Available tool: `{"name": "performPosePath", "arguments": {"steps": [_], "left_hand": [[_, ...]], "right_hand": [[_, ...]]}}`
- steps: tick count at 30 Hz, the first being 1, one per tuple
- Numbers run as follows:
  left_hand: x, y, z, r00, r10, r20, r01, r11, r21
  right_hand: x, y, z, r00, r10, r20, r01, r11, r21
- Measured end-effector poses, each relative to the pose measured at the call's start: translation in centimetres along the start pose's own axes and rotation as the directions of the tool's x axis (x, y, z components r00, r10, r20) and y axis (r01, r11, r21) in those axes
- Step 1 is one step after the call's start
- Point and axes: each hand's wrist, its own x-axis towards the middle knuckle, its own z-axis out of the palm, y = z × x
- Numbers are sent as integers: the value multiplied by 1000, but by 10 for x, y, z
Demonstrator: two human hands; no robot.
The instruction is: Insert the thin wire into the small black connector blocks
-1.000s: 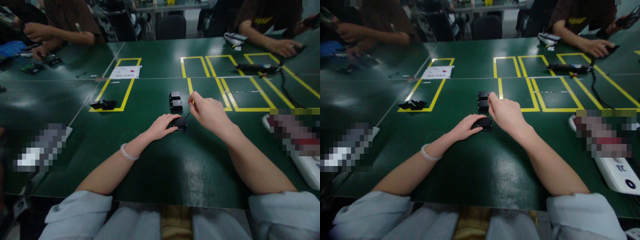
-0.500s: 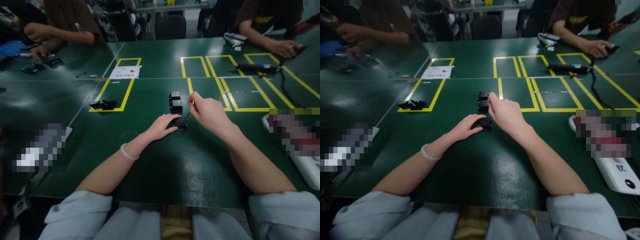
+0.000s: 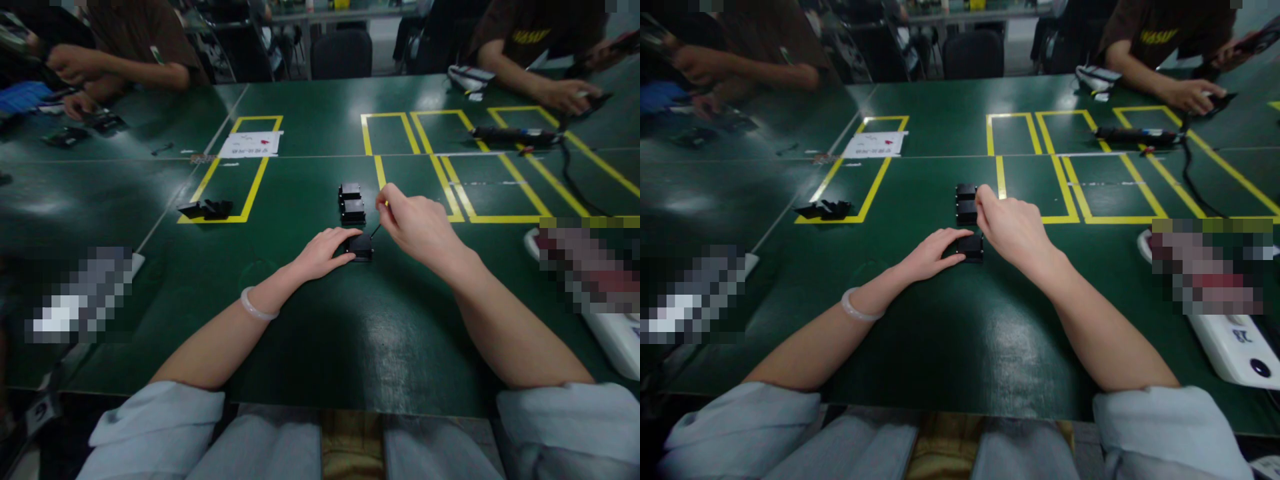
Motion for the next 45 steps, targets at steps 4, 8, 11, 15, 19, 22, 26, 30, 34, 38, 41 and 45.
{"name": "performPosePath", "arguments": {"steps": [4,8,11,15,19,22,26,30,34,38,41,45], "left_hand": [[0,-1,1,1000,-2,0,2,1000,-3],[-1,-2,1,1000,0,-2,0,1000,-3],[0,-1,1,1000,2,-5,-2,1000,-4],[0,0,0,1000,-3,-1,3,1000,-2],[0,0,1,1000,-4,1,4,1000,-1],[0,0,1,1000,-6,-3,6,1000,-2],[0,0,1,1000,-11,0,11,1000,-3],[0,0,1,1000,-1,-4,1,1000,0],[0,0,1,1000,-2,-3,2,1000,-1],[0,0,1,1000,-10,1,10,1000,-1],[0,0,1,1000,-9,1,9,1000,-2],[-1,0,1,1000,0,-9,0,1000,-6]], "right_hand": [[0,-1,-1,1000,-7,-6,7,1000,17],[0,-2,-1,1000,-4,-9,5,1000,21],[0,-1,0,1000,-15,-9,15,1000,23],[1,-1,2,1000,-5,-1,5,1000,-3],[1,-1,2,1000,-2,-2,2,1000,3],[1,-1,1,1000,-7,-4,7,1000,11],[0,-2,1,1000,-3,-3,3,1000,14],[0,-2,1,1000,-13,-3,13,999,31],[1,-2,1,1000,0,2,0,1000,-11],[1,-1,2,1000,-13,-9,13,1000,-2],[0,-1,1,1000,-17,-16,17,1000,17],[0,-2,1,1000,-19,-9,19,1000,21]]}}
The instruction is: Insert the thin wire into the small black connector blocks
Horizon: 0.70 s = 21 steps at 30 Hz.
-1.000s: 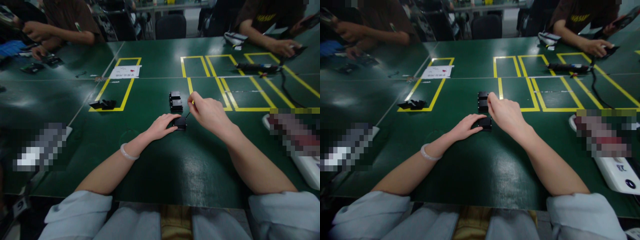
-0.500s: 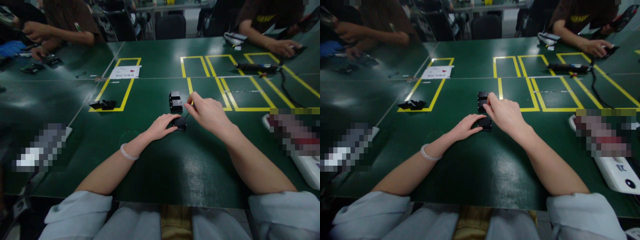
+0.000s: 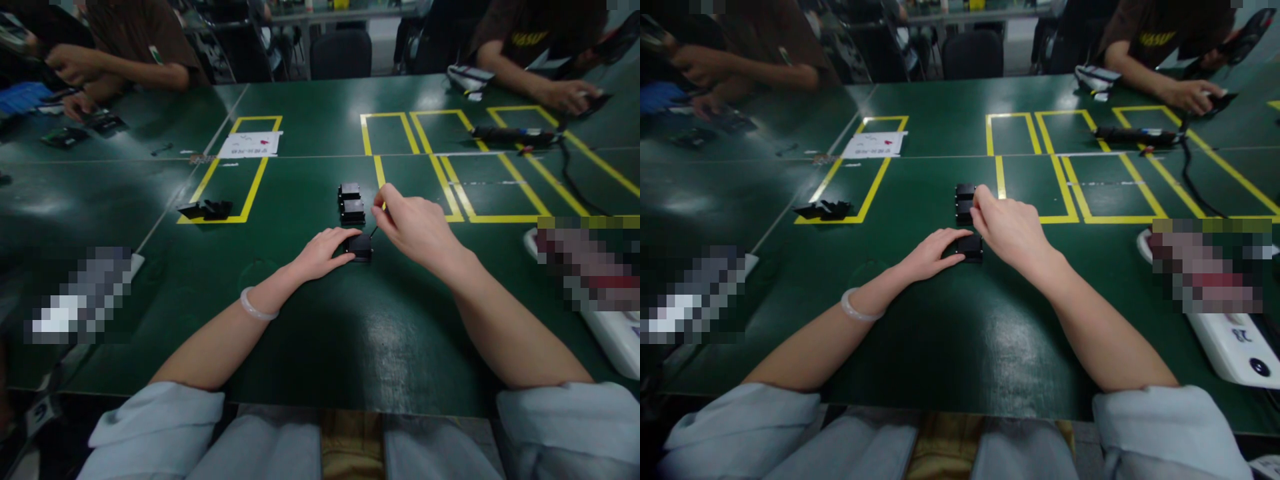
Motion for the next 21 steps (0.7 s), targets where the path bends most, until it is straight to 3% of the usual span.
{"name": "performPosePath", "arguments": {"steps": [21], "left_hand": [[2,0,0,1000,-7,11,7,1000,8]], "right_hand": [[0,0,0,1000,10,22,-9,999,-42]]}}
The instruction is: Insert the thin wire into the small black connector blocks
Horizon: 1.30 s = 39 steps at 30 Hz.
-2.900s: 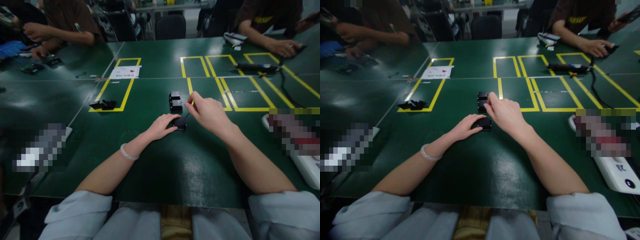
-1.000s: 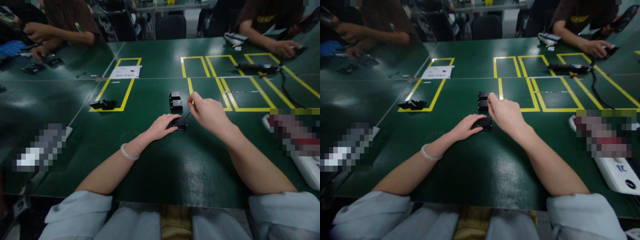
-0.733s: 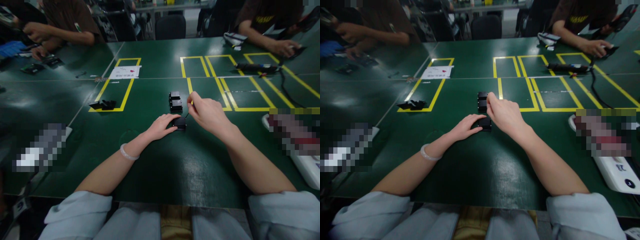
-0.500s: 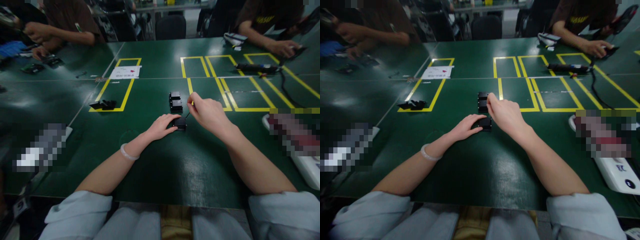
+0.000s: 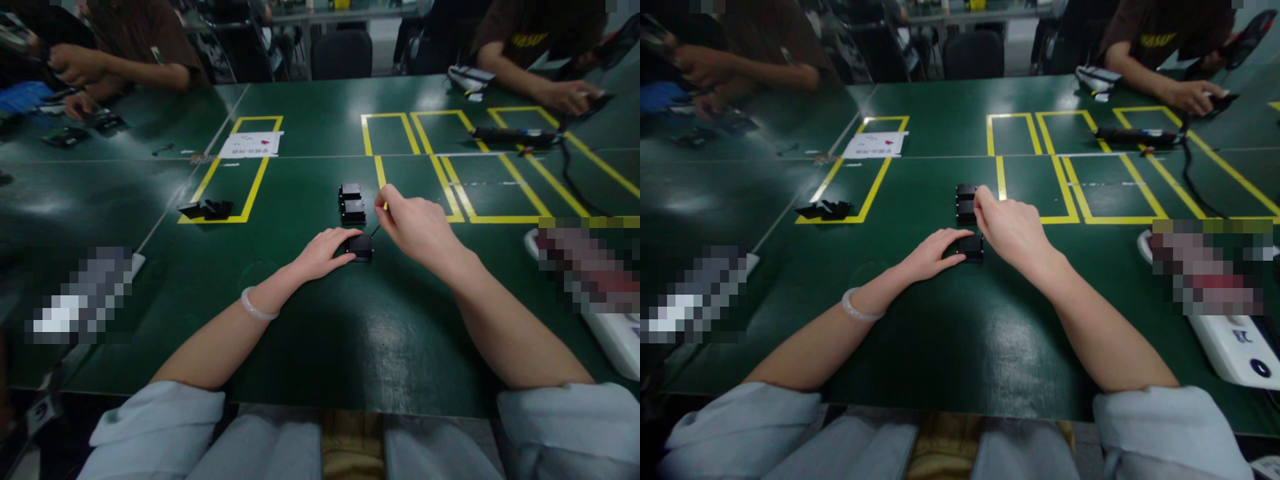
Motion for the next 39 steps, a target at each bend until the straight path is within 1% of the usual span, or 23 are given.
{"name": "performPosePath", "arguments": {"steps": [8,15,25,32,39], "left_hand": [[-1,0,0,1000,5,-8,-5,1000,-3],[-2,-2,2,1000,13,-13,-13,1000,-5],[-1,0,0,1000,2,0,-2,1000,-10],[-1,-1,0,1000,6,-5,-6,1000,-9],[-1,0,0,1000,1,-2,-1,1000,-6]], "right_hand": [[-2,0,1,999,-30,-21,31,998,48],[-1,-1,0,1000,-9,2,9,1000,-10],[-2,-1,-1,999,-34,-6,34,997,67],[-2,-1,-1,1000,-11,-1,11,1000,-12],[-2,-1,-2,999,-27,-24,28,998,51]]}}
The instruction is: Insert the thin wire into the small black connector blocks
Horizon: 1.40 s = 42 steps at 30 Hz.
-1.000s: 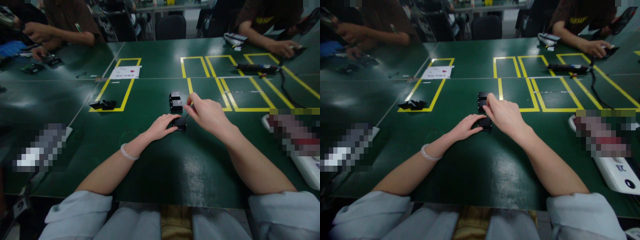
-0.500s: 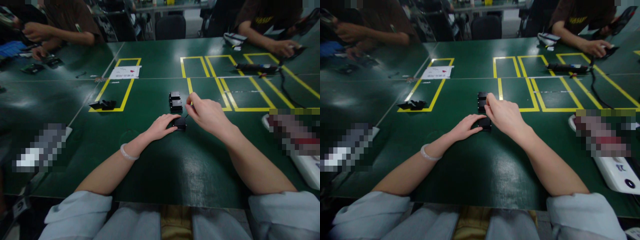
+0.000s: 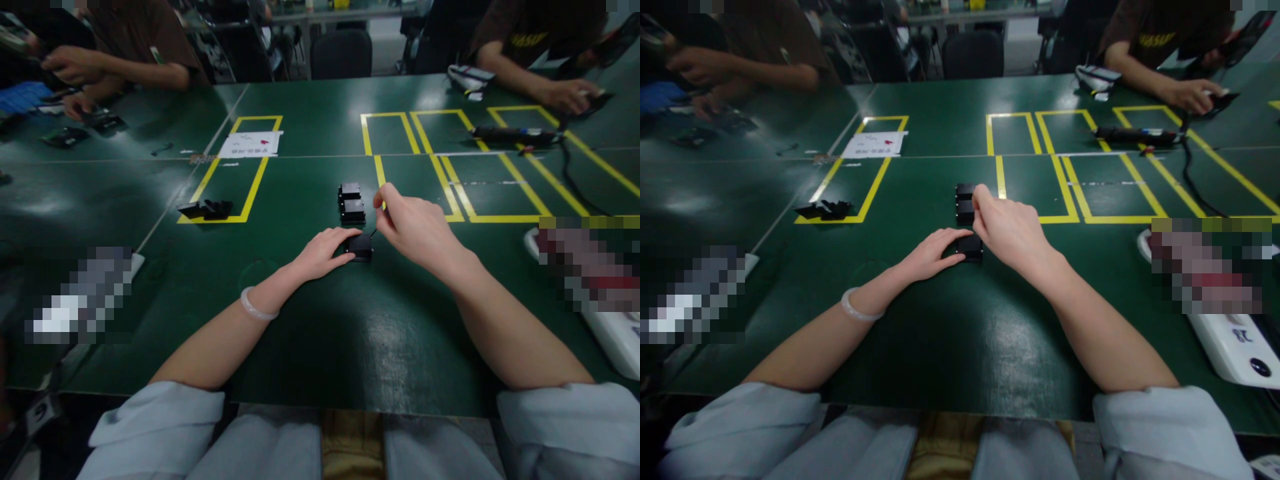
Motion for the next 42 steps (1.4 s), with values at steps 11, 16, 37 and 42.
{"name": "performPosePath", "arguments": {"steps": [11,16,37,42], "left_hand": [[0,0,0,1000,7,-2,-7,1000,4],[0,1,0,1000,3,1,-3,1000,-1],[1,0,0,1000,10,0,-10,1000,-2],[0,0,1,1000,2,-5,-2,1000,2]], "right_hand": [[1,-1,0,999,17,31,-16,998,-54],[0,0,0,1000,-11,13,11,1000,-5],[0,0,1,999,-21,25,21,1000,16],[0,0,1,999,-23,39,23,1000,-1]]}}
